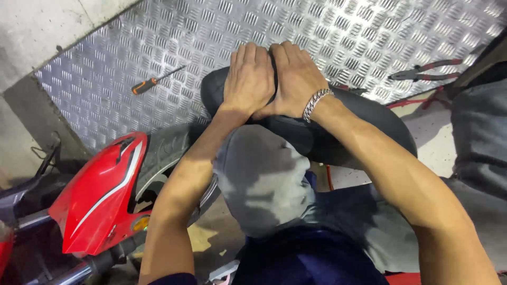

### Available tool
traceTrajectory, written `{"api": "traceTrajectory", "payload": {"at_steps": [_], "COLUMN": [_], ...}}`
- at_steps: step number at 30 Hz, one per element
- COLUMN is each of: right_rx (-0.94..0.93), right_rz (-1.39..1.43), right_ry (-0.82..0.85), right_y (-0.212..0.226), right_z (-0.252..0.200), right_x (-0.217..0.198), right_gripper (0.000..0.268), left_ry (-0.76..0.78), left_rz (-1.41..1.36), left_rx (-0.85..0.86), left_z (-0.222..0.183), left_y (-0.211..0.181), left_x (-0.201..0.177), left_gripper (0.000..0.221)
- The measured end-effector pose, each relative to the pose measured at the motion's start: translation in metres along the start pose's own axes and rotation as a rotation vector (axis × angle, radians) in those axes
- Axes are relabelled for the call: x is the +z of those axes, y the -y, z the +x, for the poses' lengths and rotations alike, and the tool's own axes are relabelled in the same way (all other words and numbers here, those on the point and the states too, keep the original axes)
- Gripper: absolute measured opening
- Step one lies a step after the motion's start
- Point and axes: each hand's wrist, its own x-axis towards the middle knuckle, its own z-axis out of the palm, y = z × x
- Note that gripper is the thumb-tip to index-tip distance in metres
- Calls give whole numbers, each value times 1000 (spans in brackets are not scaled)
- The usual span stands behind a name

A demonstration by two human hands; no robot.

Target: Stretching a vinyl cover over a motorcycle seat and securing it with a pneumatic stapler

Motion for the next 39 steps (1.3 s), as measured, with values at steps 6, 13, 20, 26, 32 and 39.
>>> {"api": "traceTrajectory", "payload": {"at_steps": [6,13,20,26,32,39], "right_rx": [110,83,265,449,530,533], "right_rz": [147,519,682,611,586,658], "right_ry": [-11,-67,-99,50,231,261], "right_y": [-8,-36,-34,-24,-24,-30], "right_z": [-12,-38,-50,-53,-45,-46], "right_x": [1,5,5,-21,-31,-17], "right_gripper": [114,71,28,23,27,19], "left_ry": [32,91,104,531,635,638], "left_rz": [9,-120,-277,-511,-589,-621], "left_rx": [31,78,164,96,78,-16], "left_z": [0,-11,-13,10,13,14], "left_y": [-6,-14,-16,6,5,2], "left_x": [5,-5,-19,-42,-64,-63], "left_gripper": [16,17,18,22,24,29]}}
